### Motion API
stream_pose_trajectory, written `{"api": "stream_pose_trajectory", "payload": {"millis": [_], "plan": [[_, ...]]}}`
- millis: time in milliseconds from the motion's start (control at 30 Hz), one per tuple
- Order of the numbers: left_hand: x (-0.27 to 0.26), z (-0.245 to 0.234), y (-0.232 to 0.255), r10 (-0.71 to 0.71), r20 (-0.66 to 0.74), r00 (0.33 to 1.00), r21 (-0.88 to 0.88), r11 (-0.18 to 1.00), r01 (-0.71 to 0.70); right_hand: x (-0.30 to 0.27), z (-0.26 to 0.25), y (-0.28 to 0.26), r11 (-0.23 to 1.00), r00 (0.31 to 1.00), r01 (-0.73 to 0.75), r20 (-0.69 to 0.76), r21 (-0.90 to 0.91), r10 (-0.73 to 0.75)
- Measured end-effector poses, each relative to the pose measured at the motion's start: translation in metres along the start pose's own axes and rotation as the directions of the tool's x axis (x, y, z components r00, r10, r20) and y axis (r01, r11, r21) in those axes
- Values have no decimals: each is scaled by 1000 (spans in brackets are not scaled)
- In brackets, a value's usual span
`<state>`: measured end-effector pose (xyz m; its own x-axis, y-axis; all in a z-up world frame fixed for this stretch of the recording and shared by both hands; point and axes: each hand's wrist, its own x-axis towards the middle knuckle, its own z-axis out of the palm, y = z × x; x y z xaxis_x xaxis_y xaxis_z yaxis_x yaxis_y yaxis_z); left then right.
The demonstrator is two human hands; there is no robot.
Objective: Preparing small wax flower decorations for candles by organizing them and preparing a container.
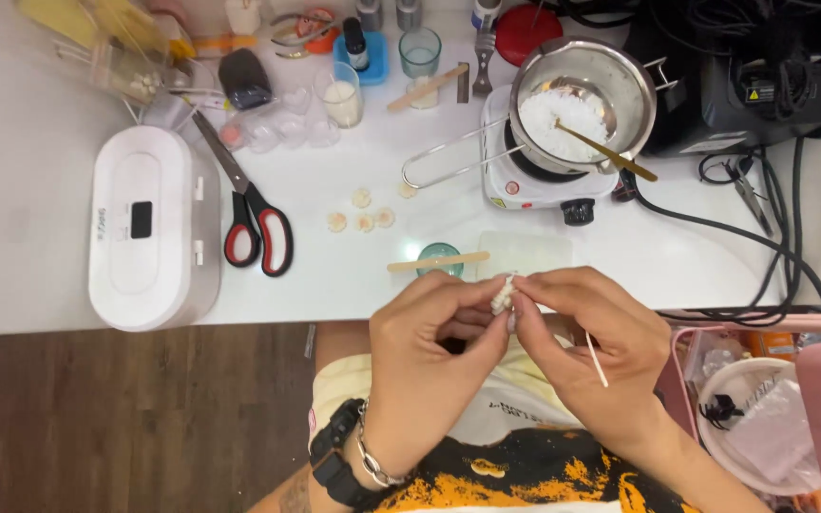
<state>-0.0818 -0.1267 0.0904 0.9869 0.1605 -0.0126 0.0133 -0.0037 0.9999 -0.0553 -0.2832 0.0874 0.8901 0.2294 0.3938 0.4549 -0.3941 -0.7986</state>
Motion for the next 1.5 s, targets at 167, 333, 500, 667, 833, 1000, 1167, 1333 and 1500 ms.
{"api": "stream_pose_trajectory", "payload": {"millis": [167, 333, 500, 667, 833, 1000, 1167, 1333, 1500], "plan": [[2, 2, -5, -16, 22, 1000, -75, 997, 17, 4, -4, -1, 990, 998, 58, -31, -126, -63], [2, 3, -9, -40, 65, 997, -125, 991, 48, 17, -29, 6, 992, 997, -82, 19, 91, 80], [2, -2, -23, -85, 59, 995, -198, 976, 95, 95, -98, 52, 962, 987, -144, -106, -233, 122], [1, -24, -38, -224, -42, 974, -201, 957, 212, 149, -98, 87, 937, 990, -66, 96, -344, 105], [1, -31, -40, -260, -111, 959, -204, 951, 234, 181, -78, 107, 940, 950, 31, 302, -340, 78], [4, -29, -44, -292, -117, 949, -171, 947, 270, 193, -61, 100, 904, 888, -113, 366, -413, 279], [8, -31, -41, -285, -106, 953, -141, 953, 270, 172, -76, 84, 938, 928, -37, 335, -346, 161], [10, -34, -49, -293, -95, 951, -148, 949, 278, 127, -111, 80, 944, 953, -105, 239, -314, 185], [14, -36, -51, -340, -43, 939, -238, 917, 321, 95, -105, 103, 934, 939, 42, 333, -355, 85]]}}
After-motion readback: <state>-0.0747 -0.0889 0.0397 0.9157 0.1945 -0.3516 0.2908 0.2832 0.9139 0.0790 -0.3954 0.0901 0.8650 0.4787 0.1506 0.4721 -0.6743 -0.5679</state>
